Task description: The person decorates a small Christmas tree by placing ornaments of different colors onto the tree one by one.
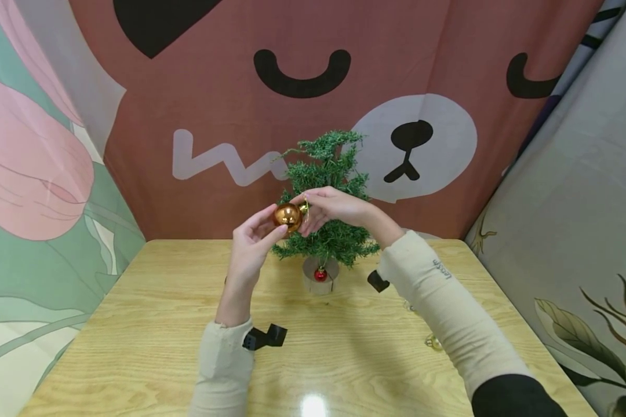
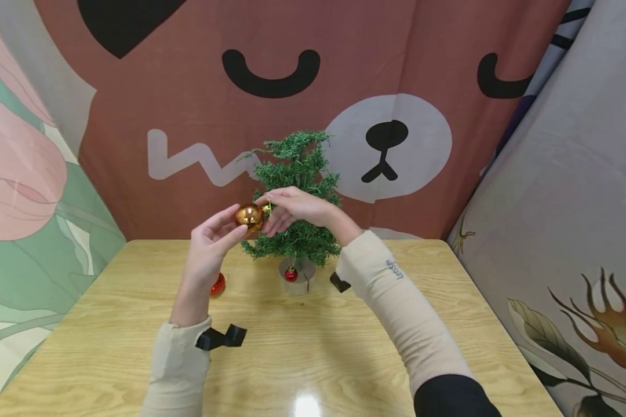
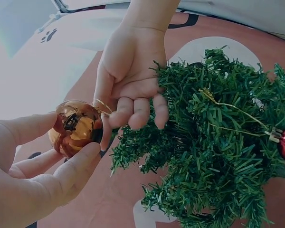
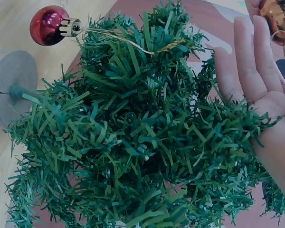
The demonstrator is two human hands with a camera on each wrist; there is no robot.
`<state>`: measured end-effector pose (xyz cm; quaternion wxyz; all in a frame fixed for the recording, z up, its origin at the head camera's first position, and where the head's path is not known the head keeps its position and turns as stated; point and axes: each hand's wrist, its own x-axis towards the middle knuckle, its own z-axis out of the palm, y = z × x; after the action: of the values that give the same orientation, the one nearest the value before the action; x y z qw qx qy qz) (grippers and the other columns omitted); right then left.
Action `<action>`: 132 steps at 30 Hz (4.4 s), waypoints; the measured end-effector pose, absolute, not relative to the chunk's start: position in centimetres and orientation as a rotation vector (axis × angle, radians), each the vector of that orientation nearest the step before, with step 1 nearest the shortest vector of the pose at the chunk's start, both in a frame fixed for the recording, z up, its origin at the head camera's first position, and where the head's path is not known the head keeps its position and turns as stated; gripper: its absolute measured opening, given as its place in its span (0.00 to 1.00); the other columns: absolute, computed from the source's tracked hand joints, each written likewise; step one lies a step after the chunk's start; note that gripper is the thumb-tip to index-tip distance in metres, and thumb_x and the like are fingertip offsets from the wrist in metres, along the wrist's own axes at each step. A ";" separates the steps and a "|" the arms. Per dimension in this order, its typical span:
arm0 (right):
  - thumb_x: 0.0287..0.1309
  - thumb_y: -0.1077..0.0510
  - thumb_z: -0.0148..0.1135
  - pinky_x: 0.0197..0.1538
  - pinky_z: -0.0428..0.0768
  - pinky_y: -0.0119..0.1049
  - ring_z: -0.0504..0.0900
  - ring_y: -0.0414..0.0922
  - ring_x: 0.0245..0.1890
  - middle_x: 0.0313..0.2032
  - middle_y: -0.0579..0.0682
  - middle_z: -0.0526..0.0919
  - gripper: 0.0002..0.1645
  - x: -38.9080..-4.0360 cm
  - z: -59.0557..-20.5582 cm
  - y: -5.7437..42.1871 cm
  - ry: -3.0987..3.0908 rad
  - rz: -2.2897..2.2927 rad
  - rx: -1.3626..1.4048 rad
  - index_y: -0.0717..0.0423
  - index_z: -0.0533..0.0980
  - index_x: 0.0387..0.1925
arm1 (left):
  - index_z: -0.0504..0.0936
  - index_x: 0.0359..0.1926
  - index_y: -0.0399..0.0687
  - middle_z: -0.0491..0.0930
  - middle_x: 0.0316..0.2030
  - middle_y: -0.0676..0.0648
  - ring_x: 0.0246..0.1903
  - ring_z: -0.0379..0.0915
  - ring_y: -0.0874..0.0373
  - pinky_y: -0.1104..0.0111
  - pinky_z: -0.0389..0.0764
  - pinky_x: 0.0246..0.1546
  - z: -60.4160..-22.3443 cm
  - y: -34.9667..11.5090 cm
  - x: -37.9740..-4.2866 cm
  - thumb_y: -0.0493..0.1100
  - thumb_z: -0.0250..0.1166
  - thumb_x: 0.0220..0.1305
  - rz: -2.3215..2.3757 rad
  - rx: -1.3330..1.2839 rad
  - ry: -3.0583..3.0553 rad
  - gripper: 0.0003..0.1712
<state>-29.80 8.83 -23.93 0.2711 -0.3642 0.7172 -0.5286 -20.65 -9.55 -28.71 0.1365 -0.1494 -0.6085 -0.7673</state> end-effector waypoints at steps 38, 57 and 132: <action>0.58 0.70 0.50 0.30 0.78 0.41 0.78 0.52 0.26 0.28 0.65 0.79 0.09 -29.9 -23.5 9.8 2.396 -1.345 -1.219 0.75 0.74 0.35 | 0.71 0.54 0.32 0.75 0.42 0.37 0.36 0.73 0.59 0.73 0.76 0.34 -29.2 -9.6 -20.8 0.26 0.61 0.53 -2.119 -0.330 -1.743 0.25; 0.57 0.66 0.50 0.20 0.61 0.31 0.58 0.39 0.11 0.18 0.51 0.76 0.16 -29.3 -22.7 8.4 3.004 -0.660 -1.259 0.59 0.77 0.46 | 0.73 0.52 0.32 0.72 0.46 0.38 0.43 0.72 0.50 0.63 0.76 0.41 -28.9 -8.5 -21.8 0.33 0.66 0.52 -1.769 -0.277 -1.899 0.25; 0.57 0.59 0.57 0.19 0.68 0.32 0.73 0.41 0.18 0.25 0.49 0.78 0.11 -30.4 -23.1 7.7 3.193 -0.226 -1.018 0.55 0.73 0.43 | 0.73 0.51 0.35 0.74 0.43 0.37 0.39 0.72 0.45 0.59 0.75 0.37 -31.7 -6.1 -23.5 0.39 0.70 0.48 -1.133 -0.316 -2.322 0.28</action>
<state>-30.40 7.67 -23.14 -0.1085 -0.3011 0.9450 -0.0670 -23.46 -6.10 -31.69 0.2662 -0.1172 -0.8598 -0.4198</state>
